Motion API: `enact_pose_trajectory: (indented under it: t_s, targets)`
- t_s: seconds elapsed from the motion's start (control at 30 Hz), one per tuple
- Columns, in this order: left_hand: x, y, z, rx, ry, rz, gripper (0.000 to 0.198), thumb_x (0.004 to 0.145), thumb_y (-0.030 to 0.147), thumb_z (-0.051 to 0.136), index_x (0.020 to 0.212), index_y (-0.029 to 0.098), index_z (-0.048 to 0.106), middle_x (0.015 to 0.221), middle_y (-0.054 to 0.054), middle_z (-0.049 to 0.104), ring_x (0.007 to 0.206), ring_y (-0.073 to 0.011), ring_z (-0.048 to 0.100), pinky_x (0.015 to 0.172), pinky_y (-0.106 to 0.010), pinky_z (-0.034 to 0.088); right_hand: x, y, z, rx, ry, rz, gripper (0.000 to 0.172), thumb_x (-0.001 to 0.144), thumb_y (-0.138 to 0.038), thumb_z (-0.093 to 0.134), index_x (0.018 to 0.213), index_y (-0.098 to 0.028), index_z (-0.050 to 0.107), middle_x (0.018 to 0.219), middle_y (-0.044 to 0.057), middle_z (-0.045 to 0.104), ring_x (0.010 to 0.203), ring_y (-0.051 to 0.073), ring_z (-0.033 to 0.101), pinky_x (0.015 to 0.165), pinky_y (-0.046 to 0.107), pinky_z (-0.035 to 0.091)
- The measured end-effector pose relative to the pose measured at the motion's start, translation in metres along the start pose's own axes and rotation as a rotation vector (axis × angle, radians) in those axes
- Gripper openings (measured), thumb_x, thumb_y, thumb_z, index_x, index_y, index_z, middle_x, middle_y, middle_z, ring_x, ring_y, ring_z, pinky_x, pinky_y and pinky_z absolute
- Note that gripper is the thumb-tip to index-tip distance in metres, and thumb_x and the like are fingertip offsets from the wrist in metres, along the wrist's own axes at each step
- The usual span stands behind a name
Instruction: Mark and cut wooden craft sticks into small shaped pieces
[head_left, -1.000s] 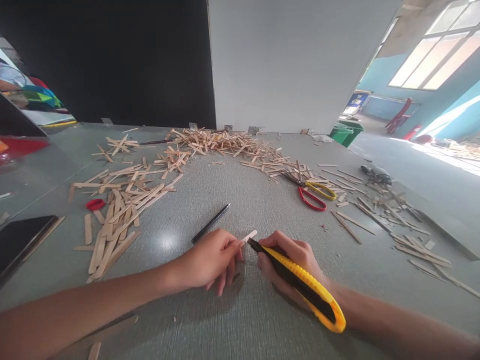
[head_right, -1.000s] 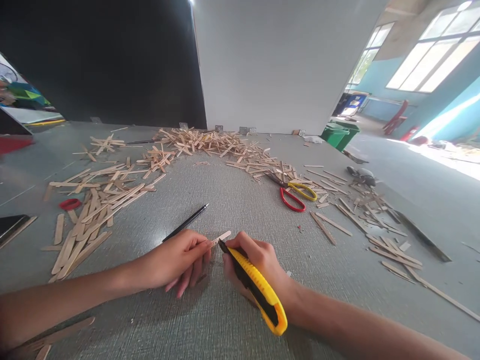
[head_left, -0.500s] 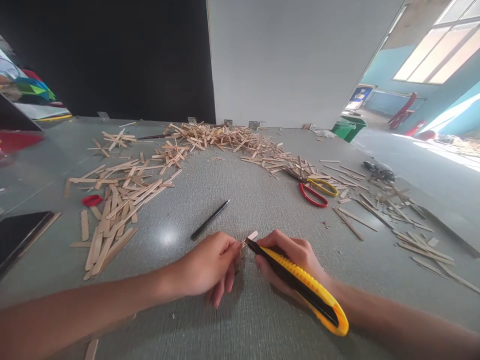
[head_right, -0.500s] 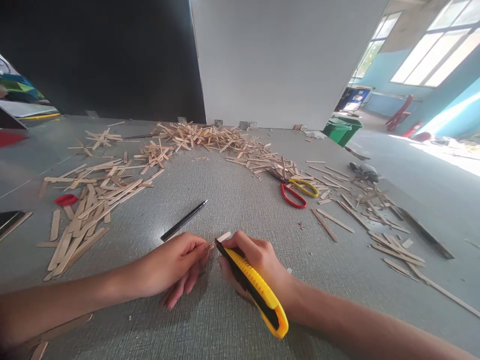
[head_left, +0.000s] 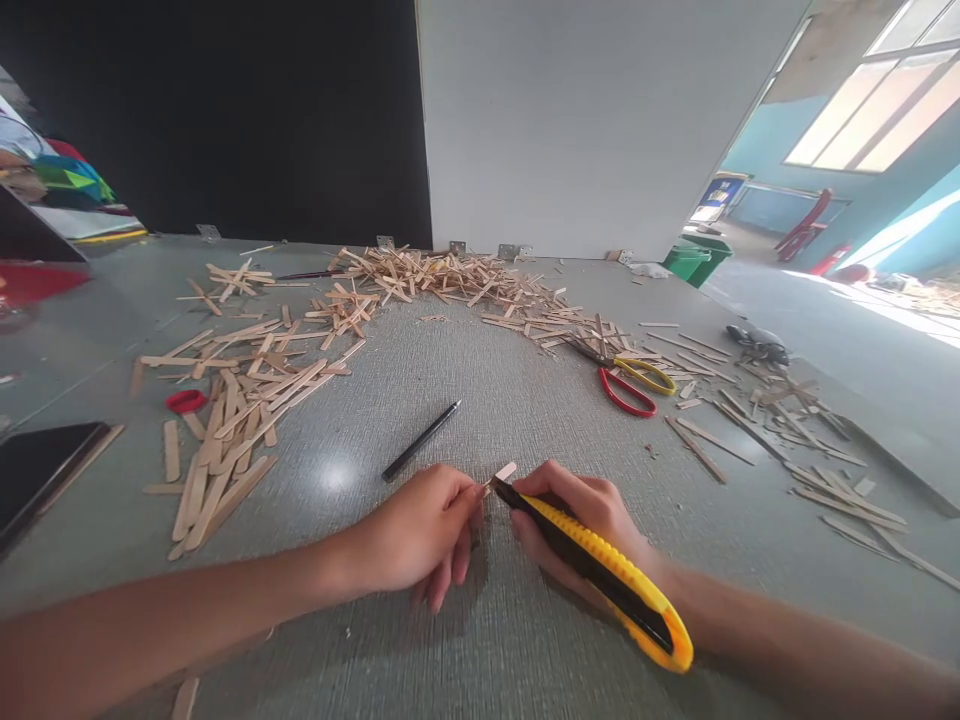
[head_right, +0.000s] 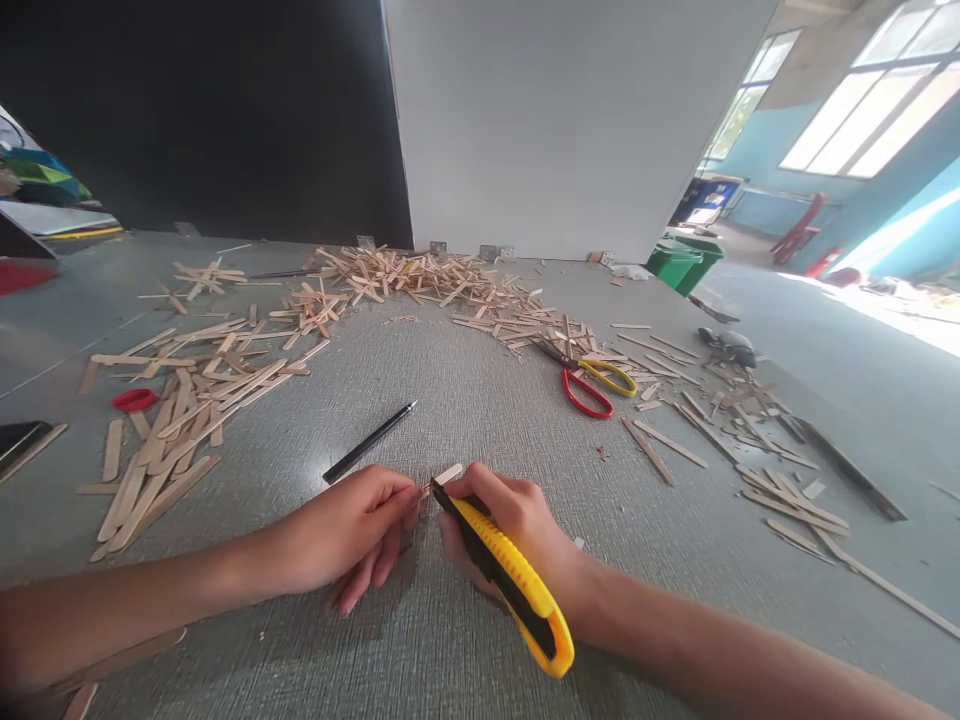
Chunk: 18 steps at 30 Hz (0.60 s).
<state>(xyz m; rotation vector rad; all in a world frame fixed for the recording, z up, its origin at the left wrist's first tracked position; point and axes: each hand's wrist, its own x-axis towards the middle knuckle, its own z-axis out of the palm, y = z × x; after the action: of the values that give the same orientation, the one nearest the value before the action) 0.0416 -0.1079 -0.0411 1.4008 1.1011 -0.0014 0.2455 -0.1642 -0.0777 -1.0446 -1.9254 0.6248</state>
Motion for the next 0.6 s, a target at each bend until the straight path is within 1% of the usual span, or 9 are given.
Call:
enact_pose_trajectory:
  t_s: [0.13,0.3,0.47,0.6]
  targets:
    - [-0.0015,0.0007,0.0022,-0.021,0.016,-0.014,0.039,0.112,0.032,0.027,0.079,0.023,0.047,0.046,0.008,0.054,0.030,-0.0094,0.048,0.028,-0.015,0.032,0.0025,-0.0013,0.0000,0.056,-0.010,0.012,0.010,0.092,-0.013,0.058,0.096,-0.022,0.054,0.071,-0.006,0.054,0.054,0.009,0.045,0.052,0.022,0.038]
    - [-0.0017,-0.0001,0.0044,-0.063,0.034,-0.015,0.034,0.111,0.031,0.029,0.084,0.022,0.047,0.048,0.008,0.056,0.031,-0.0088,0.050,0.028,-0.014,0.031,0.0054,-0.0011,-0.0002,0.112,-0.029,0.034,0.012,0.091,-0.011,0.057,0.094,-0.022,0.054,0.070,-0.007,0.053,0.053,0.009,0.042,0.051,0.021,0.037]
    - [0.0008,-0.0048,0.0059,-0.097,0.044,0.006,0.034,0.109,0.041,0.039,0.083,0.022,0.049,0.048,0.007,0.057,0.032,-0.0090,0.051,0.029,-0.014,0.032,0.0039,0.0021,0.0019,0.097,-0.042,0.017,0.016,0.089,-0.010,0.058,0.094,-0.024,0.051,0.072,-0.007,0.052,0.054,0.009,0.044,0.053,0.022,0.038]
    - [0.0011,-0.0079,0.0076,-0.118,0.051,0.020,0.038,0.108,0.046,0.041,0.080,0.022,0.050,0.048,0.006,0.058,0.032,-0.0088,0.051,0.030,-0.014,0.033,0.0049,-0.0005,0.0021,0.062,-0.065,0.037,0.016,0.087,-0.011,0.057,0.092,-0.024,0.049,0.070,-0.006,0.052,0.053,0.010,0.043,0.051,0.024,0.037]
